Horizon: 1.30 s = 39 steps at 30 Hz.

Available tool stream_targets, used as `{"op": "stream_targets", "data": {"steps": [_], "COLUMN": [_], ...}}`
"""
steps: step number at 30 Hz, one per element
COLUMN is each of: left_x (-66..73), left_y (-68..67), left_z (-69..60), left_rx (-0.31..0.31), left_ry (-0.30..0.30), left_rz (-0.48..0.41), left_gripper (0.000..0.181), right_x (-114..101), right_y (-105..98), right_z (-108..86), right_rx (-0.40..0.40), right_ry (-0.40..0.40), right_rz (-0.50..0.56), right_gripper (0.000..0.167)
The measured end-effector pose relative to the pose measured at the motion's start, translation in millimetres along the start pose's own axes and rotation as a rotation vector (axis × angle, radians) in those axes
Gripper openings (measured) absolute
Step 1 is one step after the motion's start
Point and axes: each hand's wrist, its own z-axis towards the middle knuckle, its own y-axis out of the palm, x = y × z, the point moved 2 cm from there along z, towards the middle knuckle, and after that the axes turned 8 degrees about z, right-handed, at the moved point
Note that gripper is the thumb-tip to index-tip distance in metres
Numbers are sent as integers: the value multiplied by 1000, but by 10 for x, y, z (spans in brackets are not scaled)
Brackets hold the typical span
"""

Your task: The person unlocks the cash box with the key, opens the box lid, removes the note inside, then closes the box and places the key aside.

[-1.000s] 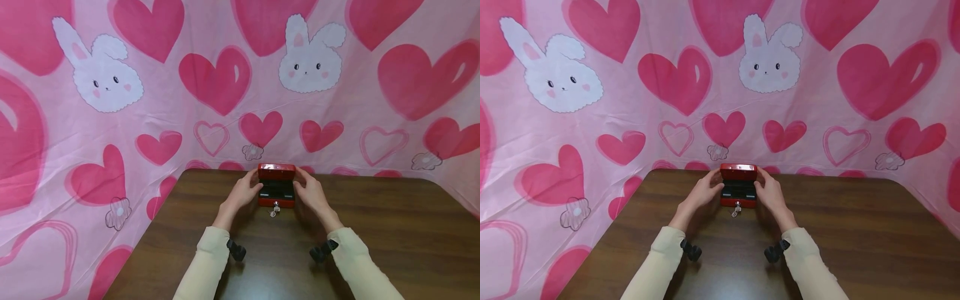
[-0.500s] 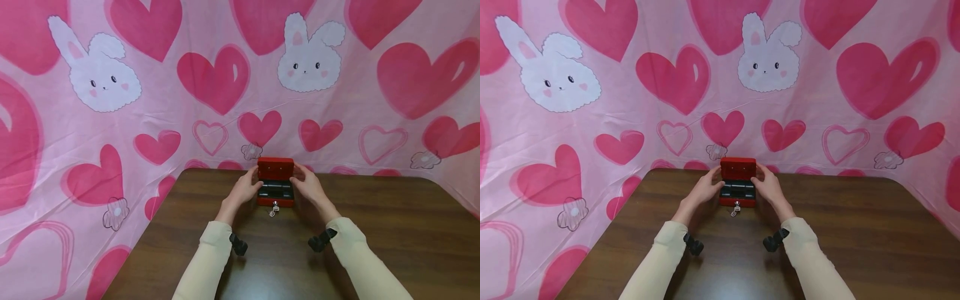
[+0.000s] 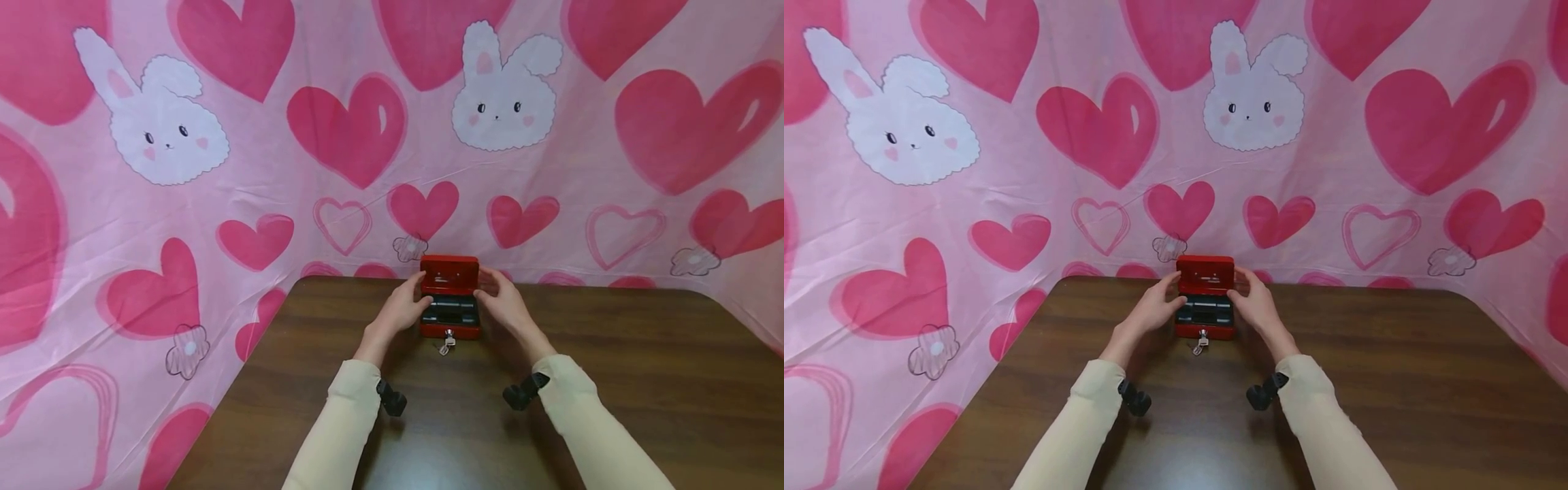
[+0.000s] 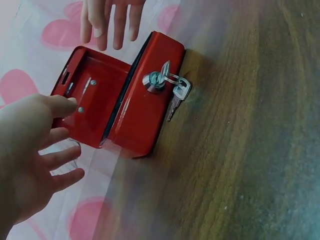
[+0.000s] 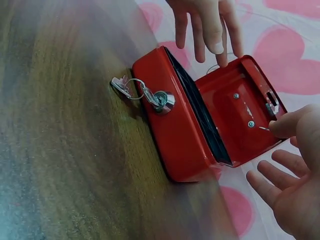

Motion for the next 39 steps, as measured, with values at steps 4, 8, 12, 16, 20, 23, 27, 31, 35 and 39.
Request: {"op": "stream_targets", "data": {"steps": [4,8,12,16,20,23,27,31,35,39], "left_x": [16,16,-18,-76,-114,-115,-115,-138,-154,-166], "left_y": [-54,-89,-70,-30,13,39,68,106,112,103], "left_z": [-45,-120,-195,-274,-342,-377,-428,-476,-505,-528], "left_rx": [20,31,32,35,35,47,56,52,54,58], "left_ry": [15,15,14,-1,-6,7,13,-7,-19,-10], "left_rz": [21,31,44,50,44,32,21,32,31,43], "left_gripper": [63,60,58,56,55,54,53,51,51,50], "right_x": [-15,0,42,64,66,65,76,99,115,124], "right_y": [-16,-24,-25,-10,16,36,59,91,116,122], "right_z": [-60,-145,-226,-293,-345,-383,-450,-507,-531,-546], "right_rx": [13,14,13,-5,-5,-7,-26,-23,-6,-2], "right_ry": [-10,-22,-24,-19,-17,-11,15,35,38,47], "right_rz": [1,-23,-45,-51,-39,-45,-70,-78,-79,-78], "right_gripper": [52,49,46,43,40,40,42,43,42,42]}}
